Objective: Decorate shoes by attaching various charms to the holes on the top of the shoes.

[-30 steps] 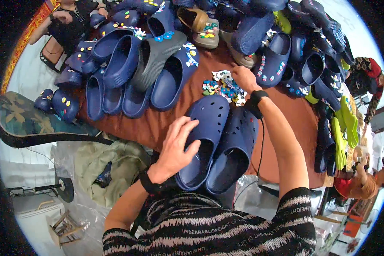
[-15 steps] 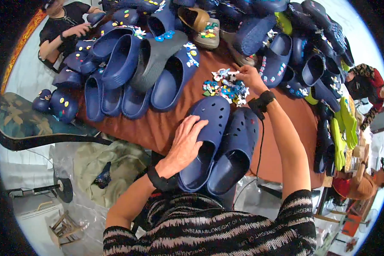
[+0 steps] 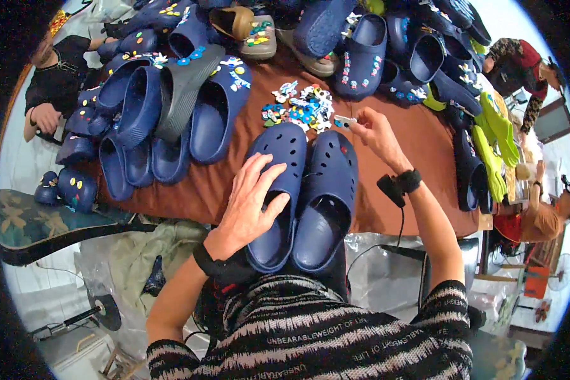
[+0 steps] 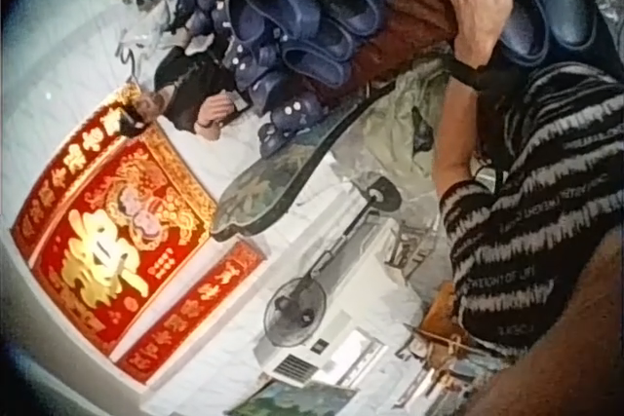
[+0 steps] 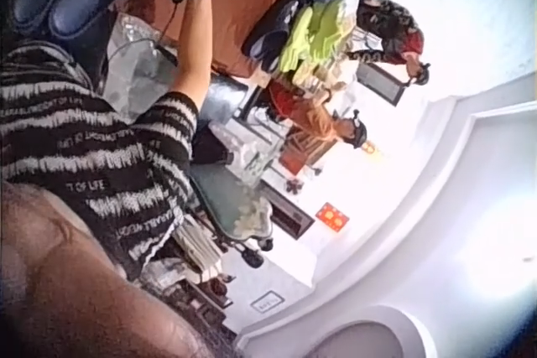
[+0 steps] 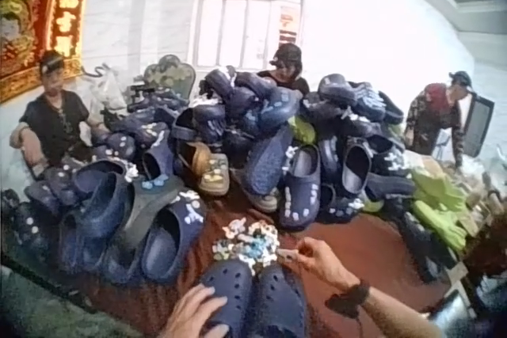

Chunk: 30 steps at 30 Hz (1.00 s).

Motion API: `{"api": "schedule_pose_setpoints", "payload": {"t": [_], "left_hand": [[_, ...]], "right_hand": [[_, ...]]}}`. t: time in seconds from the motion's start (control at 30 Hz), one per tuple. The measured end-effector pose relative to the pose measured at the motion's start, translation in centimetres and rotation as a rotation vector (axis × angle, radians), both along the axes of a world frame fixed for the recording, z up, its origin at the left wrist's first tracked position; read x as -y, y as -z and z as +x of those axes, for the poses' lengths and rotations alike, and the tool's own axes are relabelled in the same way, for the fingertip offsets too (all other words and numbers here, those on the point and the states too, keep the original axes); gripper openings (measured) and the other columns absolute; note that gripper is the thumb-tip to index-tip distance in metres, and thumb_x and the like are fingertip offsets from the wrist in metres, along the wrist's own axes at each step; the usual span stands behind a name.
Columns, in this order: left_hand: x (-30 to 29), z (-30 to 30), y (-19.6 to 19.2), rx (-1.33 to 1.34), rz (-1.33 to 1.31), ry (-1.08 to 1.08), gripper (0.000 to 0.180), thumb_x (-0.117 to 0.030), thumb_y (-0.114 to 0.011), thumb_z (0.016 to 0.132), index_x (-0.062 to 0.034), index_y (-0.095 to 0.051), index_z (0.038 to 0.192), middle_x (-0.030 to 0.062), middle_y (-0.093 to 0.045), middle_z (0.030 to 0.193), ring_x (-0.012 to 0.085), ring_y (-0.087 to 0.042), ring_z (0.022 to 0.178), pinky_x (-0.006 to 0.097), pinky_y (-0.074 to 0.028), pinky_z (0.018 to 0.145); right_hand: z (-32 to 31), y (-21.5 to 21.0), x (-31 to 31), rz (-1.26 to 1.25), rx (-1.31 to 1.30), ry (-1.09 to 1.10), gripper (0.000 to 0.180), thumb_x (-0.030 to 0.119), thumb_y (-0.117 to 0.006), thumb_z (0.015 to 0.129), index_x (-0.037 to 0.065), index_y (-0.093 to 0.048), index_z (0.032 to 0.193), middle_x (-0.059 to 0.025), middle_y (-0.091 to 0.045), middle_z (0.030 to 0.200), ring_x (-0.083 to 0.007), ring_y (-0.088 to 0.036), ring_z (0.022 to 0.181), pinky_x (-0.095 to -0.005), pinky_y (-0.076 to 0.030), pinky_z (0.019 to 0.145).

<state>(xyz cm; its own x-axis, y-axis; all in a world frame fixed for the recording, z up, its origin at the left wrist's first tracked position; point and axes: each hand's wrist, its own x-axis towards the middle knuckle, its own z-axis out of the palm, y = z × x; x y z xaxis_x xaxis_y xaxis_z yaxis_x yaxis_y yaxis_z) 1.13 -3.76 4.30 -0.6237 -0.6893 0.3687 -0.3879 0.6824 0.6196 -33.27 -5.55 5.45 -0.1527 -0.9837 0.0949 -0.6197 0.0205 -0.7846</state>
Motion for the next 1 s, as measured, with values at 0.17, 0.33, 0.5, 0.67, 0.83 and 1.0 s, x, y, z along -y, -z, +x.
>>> {"api": "schedule_pose_setpoints", "payload": {"t": [0.17,0.33,0.5,0.67,0.83,1.0], "left_hand": [[1.6,-1.3,-0.9,0.046,-0.084,0.085,0.044,-0.025,-0.068,0.090,-0.0056,-0.060,0.128,0.0186,-0.050,0.139,0.0398,-0.042,0.136,0.050,-0.033,0.114],[1.3,-3.0,-1.2,0.092,-0.107,0.231,0.040,-0.028,-0.070,0.088,-0.0076,-0.064,0.122,0.0146,-0.058,0.129,0.0359,-0.047,0.132,0.051,-0.035,0.112],[1.6,-2.9,-0.6,0.154,-0.108,0.278,0.042,-0.030,-0.071,0.087,-0.0088,-0.064,0.122,0.0116,-0.060,0.125,0.0317,-0.051,0.128,0.052,-0.036,0.110],[1.4,-3.1,-0.8,0.143,-0.125,0.265,0.039,-0.028,-0.072,0.086,-0.0084,-0.066,0.119,0.0111,-0.061,0.123,0.0313,-0.052,0.126,0.051,-0.036,0.110],[1.5,-3.2,-0.7,0.148,-0.117,0.264,0.038,-0.027,-0.073,0.085,-0.0077,-0.066,0.117,0.0110,-0.062,0.121,0.0315,-0.053,0.125,0.050,-0.036,0.110],[1.5,-3.2,-0.5,0.135,-0.120,0.262,0.037,-0.027,-0.073,0.084,-0.0078,-0.067,0.115,0.0115,-0.062,0.121,0.0327,-0.052,0.126,0.051,-0.037,0.110]], "right_hand": [[1.9,0.3,-2.9,-0.052,-0.081,0.046,0.019,0.013,-0.069,0.090,-0.001,-0.062,0.100,-0.0108,-0.065,0.075,-0.0162,-0.060,0.066,-0.0344,-0.050,0.063],[2.4,1.7,-3.1,-0.046,-0.053,0.044,0.020,0.013,-0.070,0.089,0.001,-0.061,0.102,-0.0146,-0.066,0.085,-0.0246,-0.063,0.073,-0.0371,-0.051,0.069],[3.5,2.3,-2.8,-0.048,-0.100,0.013,0.021,0.010,-0.071,0.087,0.003,-0.063,0.105,-0.0151,-0.065,0.089,-0.0297,-0.065,0.079,-0.0389,-0.052,0.071],[4.4,1.5,-3.5,-0.105,-0.312,-0.113,0.023,0.008,-0.071,0.085,0.005,-0.069,0.108,-0.0139,-0.066,0.104,-0.0374,-0.066,0.092,-0.0435,-0.054,0.079],[4.5,1.3,-4.0,-0.140,-0.353,-0.167,0.021,0.009,-0.069,0.086,0.005,-0.070,0.107,-0.0136,-0.067,0.103,-0.0376,-0.066,0.095,-0.0432,-0.054,0.081],[4.4,0.4,-3.6,-0.119,-0.429,-0.225,0.019,0.010,-0.066,0.087,0.004,-0.069,0.104,-0.0151,-0.065,0.099,-0.0381,-0.066,0.092,-0.0449,-0.054,0.078]]}}
